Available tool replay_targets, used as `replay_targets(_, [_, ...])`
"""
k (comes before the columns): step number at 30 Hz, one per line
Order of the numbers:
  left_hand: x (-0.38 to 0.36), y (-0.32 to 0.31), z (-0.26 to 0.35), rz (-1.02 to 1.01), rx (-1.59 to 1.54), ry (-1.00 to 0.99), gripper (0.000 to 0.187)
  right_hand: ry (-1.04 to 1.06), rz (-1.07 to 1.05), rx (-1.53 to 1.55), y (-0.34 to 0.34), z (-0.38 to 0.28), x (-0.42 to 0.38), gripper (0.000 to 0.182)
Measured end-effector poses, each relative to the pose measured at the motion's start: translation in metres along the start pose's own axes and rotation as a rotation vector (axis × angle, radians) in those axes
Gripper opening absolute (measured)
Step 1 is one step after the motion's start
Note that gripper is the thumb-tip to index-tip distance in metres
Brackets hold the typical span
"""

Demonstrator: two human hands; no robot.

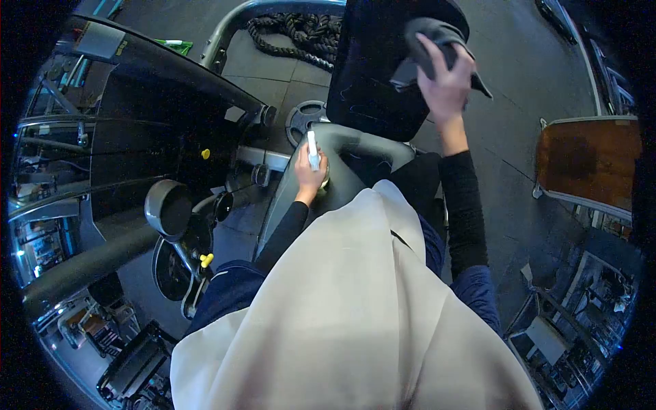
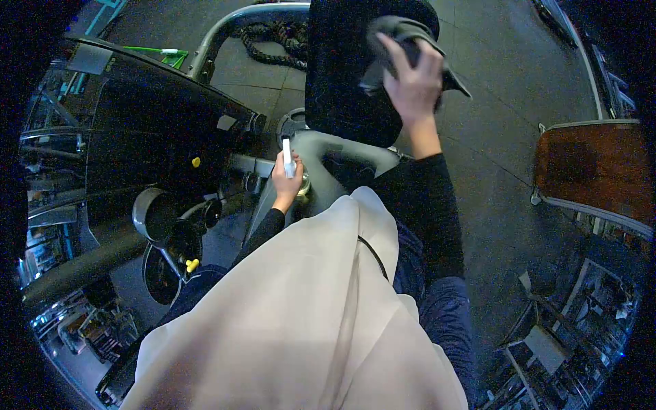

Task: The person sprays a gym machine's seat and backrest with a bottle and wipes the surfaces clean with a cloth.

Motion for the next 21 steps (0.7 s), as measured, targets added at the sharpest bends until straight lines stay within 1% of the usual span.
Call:
replay_targets(1, [0.002,0.0,0.001,0.0,-0.001,-0.003,0.038,-0.041,0.007,0.015,0.012,0.009,-0.006,0.069])
replay_targets(3, [0.001,0.001,0.004,-0.005,-0.002,-0.006,0.037,-0.153,0.101,0.121,0.024,0.033,-0.019,0.062])
replay_targets(6, [0.002,0.0,0.001,-0.014,-0.019,0.009,0.037,-0.231,0.175,0.22,0.033,0.045,-0.026,0.056])
replay_targets(9, [0.002,0.0,0.001,-0.016,0.012,-0.015,0.034,-0.077,0.107,0.032,0.026,0.021,-0.014,0.053])
replay_targets(11, [0.004,-0.002,0.0,-0.023,0.026,-0.012,0.034,-0.027,0.156,0.078,0.007,0.005,0.005,0.049])
replay_targets(13, [0.004,-0.002,-0.001,-0.014,0.044,-0.016,0.033,0.029,0.209,0.089,-0.005,-0.017,0.025,0.048])
replay_targets(15, [0.004,-0.002,0.0,0.009,0.065,-0.03,0.033,0.088,0.231,0.172,-0.019,-0.037,0.041,0.049])
replay_targets(17, [0.006,0.0,0.004,0.012,0.037,-0.038,0.033,0.137,0.248,0.237,-0.022,-0.063,0.056,0.056])
replay_targets(19, [0.004,-0.003,0.0,-0.002,0.023,-0.021,0.036,0.17,0.048,0.484,-0.063,-0.072,0.061,0.082])
replay_targets(21, [0.004,-0.002,0.0,-0.021,-0.012,-0.008,0.035,0.313,0.048,0.401,-0.068,-0.093,0.061,0.059])
Point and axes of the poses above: each hand's wrist, its own x-axis towards the middle knuckle, its own y-axis out of the back of the hand, z = x × y, the point moved 8 cm from there along x, towards the middle knuckle, and after that the axes turned 3 degrees about -y, right-handed, at the moved point
